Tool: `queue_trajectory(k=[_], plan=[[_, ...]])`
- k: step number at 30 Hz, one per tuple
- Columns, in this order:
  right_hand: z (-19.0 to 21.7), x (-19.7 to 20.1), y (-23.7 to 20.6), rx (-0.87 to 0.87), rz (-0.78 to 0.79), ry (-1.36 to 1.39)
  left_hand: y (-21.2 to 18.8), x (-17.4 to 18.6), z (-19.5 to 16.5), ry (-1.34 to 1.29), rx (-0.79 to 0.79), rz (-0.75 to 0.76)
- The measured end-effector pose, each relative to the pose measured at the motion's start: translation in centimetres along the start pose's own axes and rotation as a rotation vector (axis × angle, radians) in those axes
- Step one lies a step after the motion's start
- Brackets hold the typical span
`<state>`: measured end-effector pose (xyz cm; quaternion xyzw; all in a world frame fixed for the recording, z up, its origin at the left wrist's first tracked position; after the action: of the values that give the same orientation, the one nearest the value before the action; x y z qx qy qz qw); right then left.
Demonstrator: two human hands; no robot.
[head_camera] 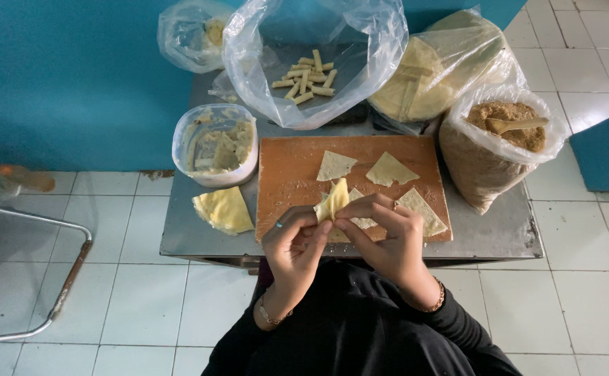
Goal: The person cuts thin pastry sheets into triangular pieces on a wooden board, arranges the triangles in rows, then spoons a brown filling from a bag onto each triangle. They press and fold the filled triangles by hand, working through the pieces one at a time on the board.
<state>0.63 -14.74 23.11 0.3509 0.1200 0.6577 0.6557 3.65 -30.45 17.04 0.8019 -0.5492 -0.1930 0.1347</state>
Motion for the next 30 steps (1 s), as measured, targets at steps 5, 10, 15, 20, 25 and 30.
queue_trajectory(k=[5,10,15,20,25,30], plan=[[-0.1,-0.4,-0.1,0.054,0.027,-0.018,0.0,-0.3,0.1,-0.024,0.011,0.026],[0.2,-1.0,-0.5,0.170,-0.020,-0.153,0.1,-0.4,-0.5,0.094,-0.065,-0.006],[-0.5,-1.1,-0.6,0.079,0.019,-0.020,0.2,-0.2,-1.5,0.253,-0.138,-0.038],[-1.1,-0.7,-0.6,-0.008,0.042,0.007,0.2,-0.3,-2.4,0.383,-0.240,-0.047],[-1.6,-0.5,-0.3,-0.080,0.070,0.017,0.4,-0.9,-2.7,0.391,-0.278,-0.021],[-1.0,-0.2,-0.4,-0.032,0.041,-0.014,0.3,-1.0,-3.0,0.422,-0.300,-0.029]])
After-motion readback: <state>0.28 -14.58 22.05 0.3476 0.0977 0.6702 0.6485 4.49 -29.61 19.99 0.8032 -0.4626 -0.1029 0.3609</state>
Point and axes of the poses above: each hand's wrist, its own y-axis towards the middle knuckle, its own x-axis out of the back of the hand, z = x × y, the point moved 7 cm from there along y, towards the middle knuckle, and after that the axes turned 9 degrees about -z, right-handed, at the moved point
